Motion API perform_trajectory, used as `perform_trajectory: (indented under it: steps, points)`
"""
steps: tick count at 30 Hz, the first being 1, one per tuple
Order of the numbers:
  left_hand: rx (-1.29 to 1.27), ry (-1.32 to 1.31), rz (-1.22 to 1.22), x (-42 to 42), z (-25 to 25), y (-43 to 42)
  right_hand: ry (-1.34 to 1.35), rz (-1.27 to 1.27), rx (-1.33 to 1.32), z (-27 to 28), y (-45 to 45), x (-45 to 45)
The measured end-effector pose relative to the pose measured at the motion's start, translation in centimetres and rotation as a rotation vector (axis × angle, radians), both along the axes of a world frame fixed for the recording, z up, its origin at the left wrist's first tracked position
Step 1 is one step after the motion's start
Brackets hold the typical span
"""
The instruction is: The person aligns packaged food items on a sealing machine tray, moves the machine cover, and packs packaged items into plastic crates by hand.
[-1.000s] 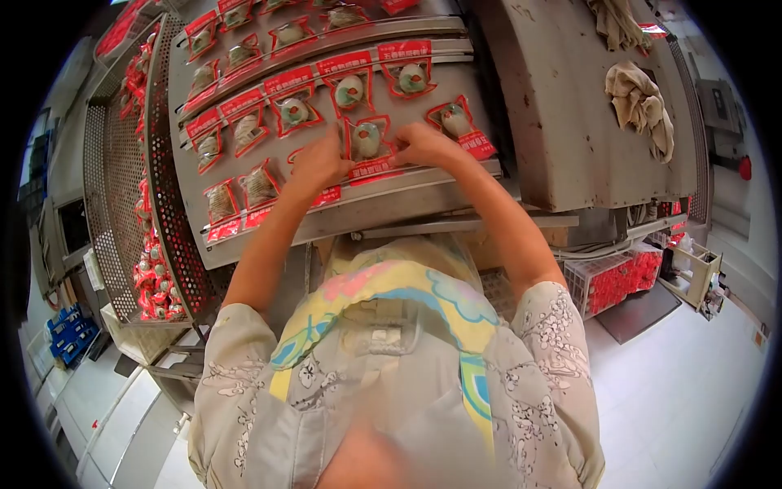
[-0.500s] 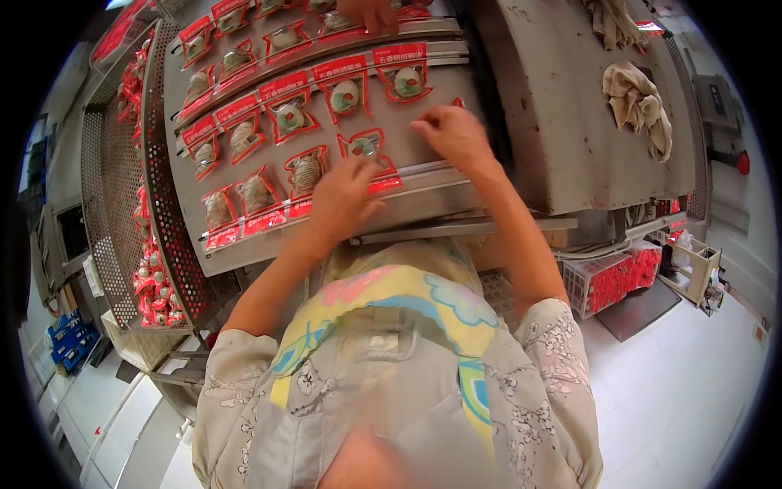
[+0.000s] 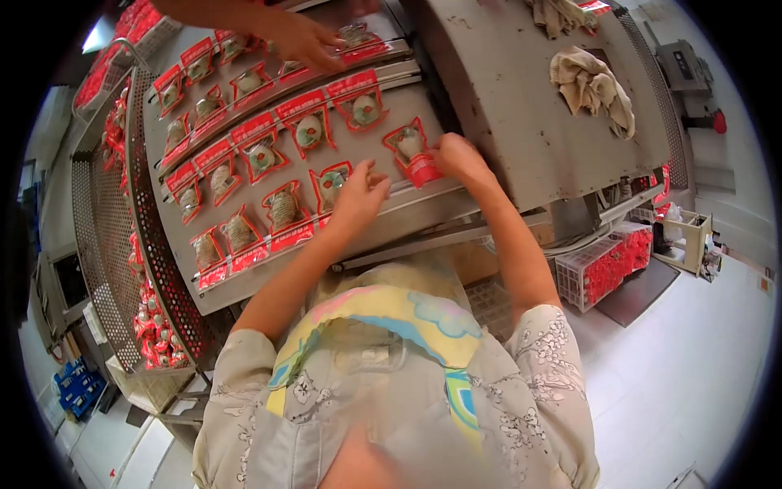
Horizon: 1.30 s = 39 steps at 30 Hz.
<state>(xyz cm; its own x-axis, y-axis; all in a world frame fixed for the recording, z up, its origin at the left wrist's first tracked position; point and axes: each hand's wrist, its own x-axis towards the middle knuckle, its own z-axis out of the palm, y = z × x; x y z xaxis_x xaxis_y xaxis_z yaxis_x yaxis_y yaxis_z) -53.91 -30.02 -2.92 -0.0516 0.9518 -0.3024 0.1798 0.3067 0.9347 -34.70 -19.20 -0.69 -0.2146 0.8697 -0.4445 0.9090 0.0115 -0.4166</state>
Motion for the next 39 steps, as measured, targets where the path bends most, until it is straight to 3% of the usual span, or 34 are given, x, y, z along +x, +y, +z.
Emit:
perform_trajectory:
  steps: [4,8,11,14,17,20,23,26,31,33,34,38,39]
  points:
    - [-0.585,-0.556,-0.008,1.4,-0.7,5.0,0.218,-0.088,-0.205,-0.2,0.3,0.4]
    - [-0.702,-0.794,0.057,1.3,-0.3,5.8,0.376,-0.256,-0.444,1.7,-0.3,0.8]
    - [-0.782,-0.877,-0.087,0.1,-0.9,6.6,0.54,-0.356,-0.581,1.5,-0.7,0.7]
    - [-0.718,-0.755,-0.166,-0.9,1.7,6.4,0.689,-0.418,-0.684,1.4,-1.4,0.5]
    - [-0.498,-0.44,-0.205,-1.6,3.4,5.5,0.568,-0.26,-0.473,1.2,-1.6,0.8]
    - [0.02,0.098,-0.247,-2.7,-1.3,4.4,0.343,-0.088,-0.112,-0.9,-1.2,0.7]
    - [0.158,0.58,-0.229,-1.4,1.7,3.2,0.202,-0.053,0.122,-0.8,-2.0,-0.8]
    - [0.225,0.804,-0.192,-0.4,-1.2,2.8,0.175,-0.034,0.123,-2.3,-1.5,-1.4]
    - [-0.059,0.815,-0.344,-0.7,0.6,3.9,0.343,0.123,-0.101,-6.0,0.3,-0.3]
    - [0.077,0.626,-0.245,-1.1,0.9,3.6,0.297,0.178,-0.152,-3.2,0.4,0.1]
    - [0.042,0.654,-0.281,-0.7,1.2,3.9,0.34,0.168,-0.162,-2.7,0.3,0.3]
    - [0.003,0.797,-0.338,-1.0,1.9,4.2,-0.043,0.293,-0.01,-1.6,0.3,-2.3]
    - [0.023,0.827,-0.351,-0.9,1.9,4.1,-0.025,0.297,0.013,-2.0,0.3,-2.3]
